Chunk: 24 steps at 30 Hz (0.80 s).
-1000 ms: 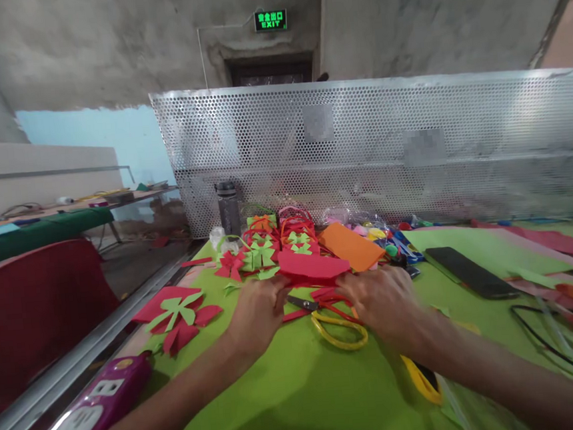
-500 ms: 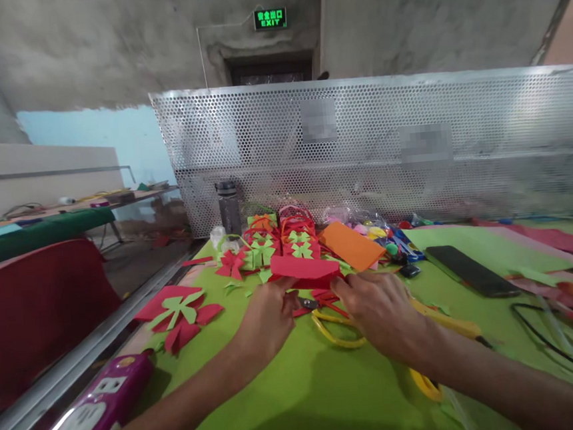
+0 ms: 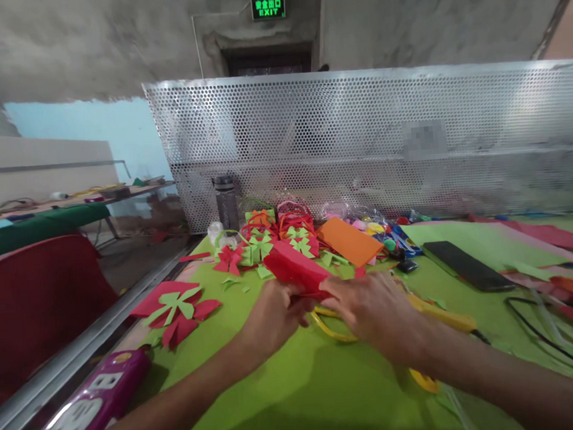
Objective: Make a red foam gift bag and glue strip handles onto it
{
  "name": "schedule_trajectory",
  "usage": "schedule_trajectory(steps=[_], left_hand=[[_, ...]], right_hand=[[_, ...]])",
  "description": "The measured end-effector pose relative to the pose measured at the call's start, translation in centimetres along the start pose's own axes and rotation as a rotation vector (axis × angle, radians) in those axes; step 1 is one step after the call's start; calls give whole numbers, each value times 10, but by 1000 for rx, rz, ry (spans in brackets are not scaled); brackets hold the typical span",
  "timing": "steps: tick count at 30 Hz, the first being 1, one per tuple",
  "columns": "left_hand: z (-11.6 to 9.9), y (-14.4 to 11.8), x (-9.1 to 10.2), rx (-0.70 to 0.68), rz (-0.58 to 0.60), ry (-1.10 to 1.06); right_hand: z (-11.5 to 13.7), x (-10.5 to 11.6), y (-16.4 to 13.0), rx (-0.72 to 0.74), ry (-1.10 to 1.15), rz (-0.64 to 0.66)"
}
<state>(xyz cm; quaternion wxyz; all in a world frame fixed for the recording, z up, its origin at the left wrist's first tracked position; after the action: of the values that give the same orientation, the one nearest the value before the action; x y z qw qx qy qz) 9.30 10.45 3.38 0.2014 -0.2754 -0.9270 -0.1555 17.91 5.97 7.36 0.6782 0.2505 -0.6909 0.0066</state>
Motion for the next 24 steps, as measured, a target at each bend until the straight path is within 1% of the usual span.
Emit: schedule_trajectory(steps=[4, 6, 9, 11, 12, 14, 16, 20, 24], left_hand=[[4, 1, 5, 111, 105, -90], [7, -1, 5, 179, 148, -140], [8, -4, 5, 236, 185, -218], [7, -4, 3, 229, 212, -261], [7, -5, 2, 223, 223, -281], [7, -5, 1, 218, 242, -320], [8, -5, 1, 214, 253, -358], [8, -5, 3, 163, 245, -436], [5, -5, 4, 112, 262, -481]], right_hand=[[-5, 18, 0, 119, 394, -10], [-10, 26, -1, 132, 538, -46], [-20, 38, -3, 90, 587, -164], [-22, 45, -4, 96, 582, -243], [-21, 47, -4, 109, 581, -263], [-19, 46, -4, 111, 579, -253], [-21, 42, -2, 68, 604, -216], [-30, 32, 0, -37, 748, -171], [-31, 23, 4, -45, 870, -88]])
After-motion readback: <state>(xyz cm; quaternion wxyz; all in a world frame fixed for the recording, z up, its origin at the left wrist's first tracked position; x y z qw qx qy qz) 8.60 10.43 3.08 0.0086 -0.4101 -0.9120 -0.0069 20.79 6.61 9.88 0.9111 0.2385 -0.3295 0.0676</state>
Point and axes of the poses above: each hand's wrist, its own y-axis towards the middle knuckle, its own x-axis out of the back of the hand, z = x × y, the point moved 8 cm from there along y, towards the middle knuckle, and after that the axes turned 1 degree about -y, right-handed, at the moved point
